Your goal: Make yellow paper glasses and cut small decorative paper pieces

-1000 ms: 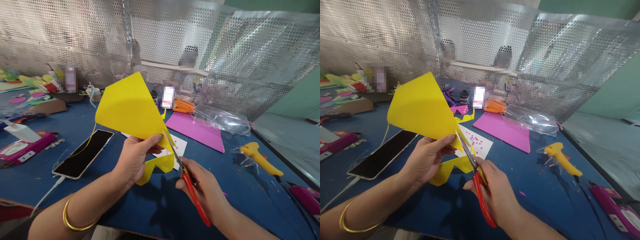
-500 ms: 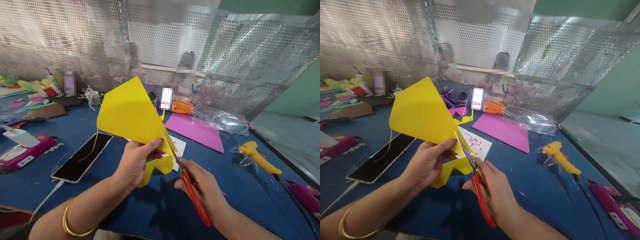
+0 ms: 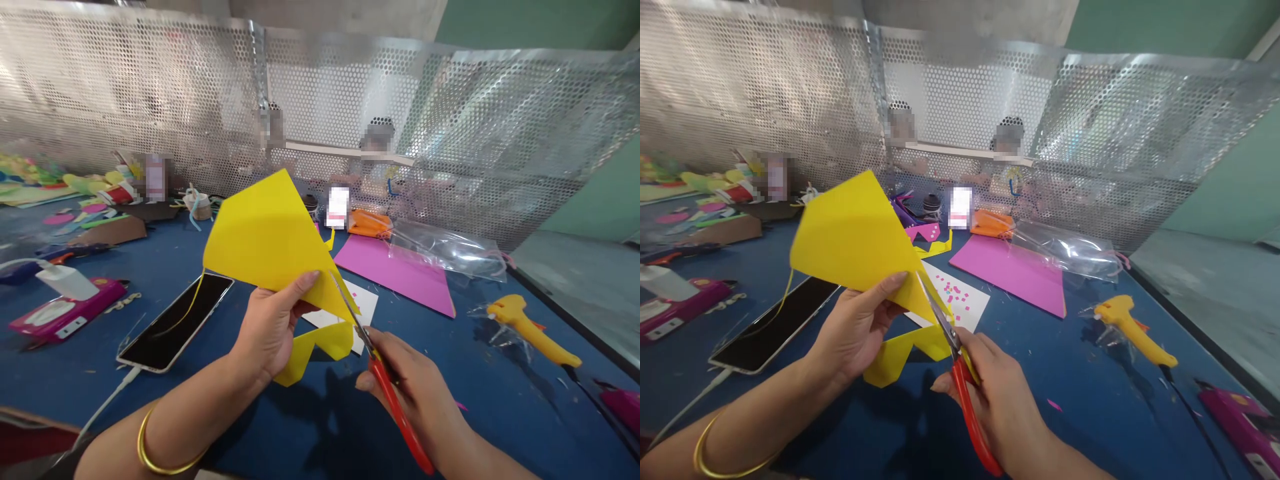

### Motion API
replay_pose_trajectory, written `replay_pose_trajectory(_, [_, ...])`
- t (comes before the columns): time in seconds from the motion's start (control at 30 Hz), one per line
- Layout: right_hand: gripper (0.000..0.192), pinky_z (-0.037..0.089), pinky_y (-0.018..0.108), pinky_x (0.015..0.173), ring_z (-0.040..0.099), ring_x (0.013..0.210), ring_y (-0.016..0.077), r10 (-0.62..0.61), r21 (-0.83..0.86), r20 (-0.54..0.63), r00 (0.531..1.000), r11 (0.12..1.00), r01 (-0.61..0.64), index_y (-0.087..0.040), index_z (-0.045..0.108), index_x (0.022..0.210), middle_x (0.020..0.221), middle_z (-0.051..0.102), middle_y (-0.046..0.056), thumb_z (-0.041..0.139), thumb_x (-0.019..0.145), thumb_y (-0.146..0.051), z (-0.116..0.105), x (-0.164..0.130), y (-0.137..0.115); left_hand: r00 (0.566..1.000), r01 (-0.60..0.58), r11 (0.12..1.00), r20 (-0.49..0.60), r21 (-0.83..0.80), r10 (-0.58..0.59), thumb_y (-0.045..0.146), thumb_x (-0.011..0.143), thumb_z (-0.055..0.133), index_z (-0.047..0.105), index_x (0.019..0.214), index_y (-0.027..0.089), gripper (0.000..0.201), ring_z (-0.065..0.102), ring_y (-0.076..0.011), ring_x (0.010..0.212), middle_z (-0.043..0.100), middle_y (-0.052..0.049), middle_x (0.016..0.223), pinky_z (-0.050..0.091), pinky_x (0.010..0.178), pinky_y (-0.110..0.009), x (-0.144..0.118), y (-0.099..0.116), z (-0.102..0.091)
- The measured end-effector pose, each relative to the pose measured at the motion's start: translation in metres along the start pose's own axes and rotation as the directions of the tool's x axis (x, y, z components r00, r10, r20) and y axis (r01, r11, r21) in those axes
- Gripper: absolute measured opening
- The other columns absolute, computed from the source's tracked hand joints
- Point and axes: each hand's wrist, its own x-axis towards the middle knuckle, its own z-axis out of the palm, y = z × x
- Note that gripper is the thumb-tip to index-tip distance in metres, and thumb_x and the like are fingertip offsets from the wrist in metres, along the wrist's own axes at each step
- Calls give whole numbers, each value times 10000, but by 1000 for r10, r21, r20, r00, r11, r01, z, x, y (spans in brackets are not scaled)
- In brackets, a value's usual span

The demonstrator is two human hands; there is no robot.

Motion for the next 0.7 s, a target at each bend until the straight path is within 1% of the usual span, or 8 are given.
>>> replay_pose_trajectory(0.1, [428, 525, 247, 511, 575, 530, 137, 31, -25, 17, 999, 999, -30, -233, 647, 1151, 726, 627, -11, 588, 892, -567, -2, 2, -2, 1000, 1, 999, -21, 37, -1, 240, 616, 884, 759, 915, 150, 336, 724, -215, 834, 769, -104, 1007, 601, 629, -269, 0, -2, -1])
replay_pose_trajectory(0.23, [498, 530, 258, 546, 584, 565, 143, 48, 16, 0, 999, 999, -48, -247, 631, 1195, 773, 638, -4, 584, 871, -623, 0, 1, 0, 1000, 10, 998, -7, 57, -9, 257, 619, 880, 759, 907, 144, 332, 723, -216, 810, 770, -104, 980, 599, 636, -281, -2, -3, -1])
replay_pose_trajectory(0.33, [480, 532, 256, 566, 595, 598, 146, 62, 42, 16, 998, 997, -63, -251, 621, 1207, 800, 641, 1, 588, 880, -601, 1, 0, 2, 1000, 25, 998, -5, 58, -25, 257, 614, 881, 761, 893, 148, 323, 721, -206, 793, 772, -96, 956, 594, 639, -272, -4, -5, 0])
replay_pose_trajectory(0.47, [438, 541, 254, 577, 599, 614, 145, 33, 48, 23, 999, 998, -34, -240, 628, 1211, 800, 636, 7, 593, 900, -545, 1, 1, 1, 999, 40, 997, -7, 60, -39, 266, 612, 884, 765, 879, 156, 312, 719, -194, 784, 772, -94, 955, 583, 623, -249, -4, -6, 0])
replay_pose_trajectory(0.57, [462, 559, 270, 605, 607, 626, 150, 7, 63, -9, 1000, 998, -7, -235, 633, 1234, 806, 625, 15, 607, 894, -547, 1, 1, 0, 999, 35, 997, -10, 68, -34, 268, 614, 884, 765, 883, 163, 312, 717, -187, 785, 772, -85, 955, 580, 626, -243, -5, -6, 0])
replay_pose_trajectory(0.7, [454, 566, 273, 594, 615, 611, 153, 3, 87, -47, 999, 996, 1, -245, 639, 1239, 797, 617, 14, 640, 881, -524, 4, -2, 1, 999, 36, 997, 7, 66, -37, 267, 625, 880, 763, 899, 153, 319, 718, -191, 800, 771, -89, 967, 589, 643, -252, -6, -4, 1])
